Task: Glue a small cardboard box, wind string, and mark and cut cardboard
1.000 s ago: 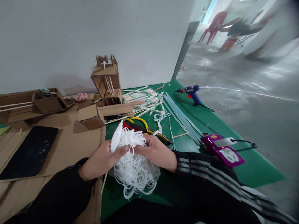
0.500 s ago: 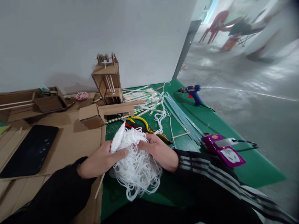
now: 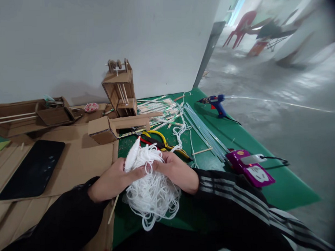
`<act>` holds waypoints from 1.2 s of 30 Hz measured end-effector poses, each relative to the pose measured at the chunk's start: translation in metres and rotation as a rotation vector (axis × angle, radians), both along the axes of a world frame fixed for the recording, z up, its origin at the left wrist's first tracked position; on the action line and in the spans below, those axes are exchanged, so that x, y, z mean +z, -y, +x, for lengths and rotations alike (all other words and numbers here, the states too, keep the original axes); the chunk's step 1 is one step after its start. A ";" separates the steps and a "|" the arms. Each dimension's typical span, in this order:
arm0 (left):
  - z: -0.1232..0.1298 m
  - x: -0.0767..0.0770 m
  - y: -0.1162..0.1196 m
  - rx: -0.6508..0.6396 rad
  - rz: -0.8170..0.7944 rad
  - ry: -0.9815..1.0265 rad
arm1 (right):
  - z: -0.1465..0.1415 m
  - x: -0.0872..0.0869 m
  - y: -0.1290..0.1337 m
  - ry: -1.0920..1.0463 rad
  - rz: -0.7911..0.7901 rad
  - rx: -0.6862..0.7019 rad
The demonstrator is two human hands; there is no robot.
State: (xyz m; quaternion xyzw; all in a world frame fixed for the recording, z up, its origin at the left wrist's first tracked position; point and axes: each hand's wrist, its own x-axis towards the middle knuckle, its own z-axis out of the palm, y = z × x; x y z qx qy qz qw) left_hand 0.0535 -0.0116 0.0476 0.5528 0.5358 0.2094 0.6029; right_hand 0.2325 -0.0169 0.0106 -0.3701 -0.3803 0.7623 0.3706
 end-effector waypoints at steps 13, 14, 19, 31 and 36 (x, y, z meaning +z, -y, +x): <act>-0.008 -0.014 0.001 -0.095 0.125 -0.195 | -0.001 0.003 -0.003 0.017 0.049 0.050; -0.009 -0.014 0.001 -0.116 0.128 -0.207 | 0.000 0.002 -0.003 0.025 0.051 0.053; -0.010 -0.010 -0.002 -0.167 0.158 -0.274 | 0.001 0.001 -0.003 0.067 0.072 0.051; -0.008 -0.014 -0.004 -0.213 0.425 -0.479 | -0.001 0.000 0.001 0.112 0.237 0.054; -0.006 -0.013 -0.004 -0.257 0.460 -0.561 | -0.005 0.000 0.002 0.091 0.305 0.070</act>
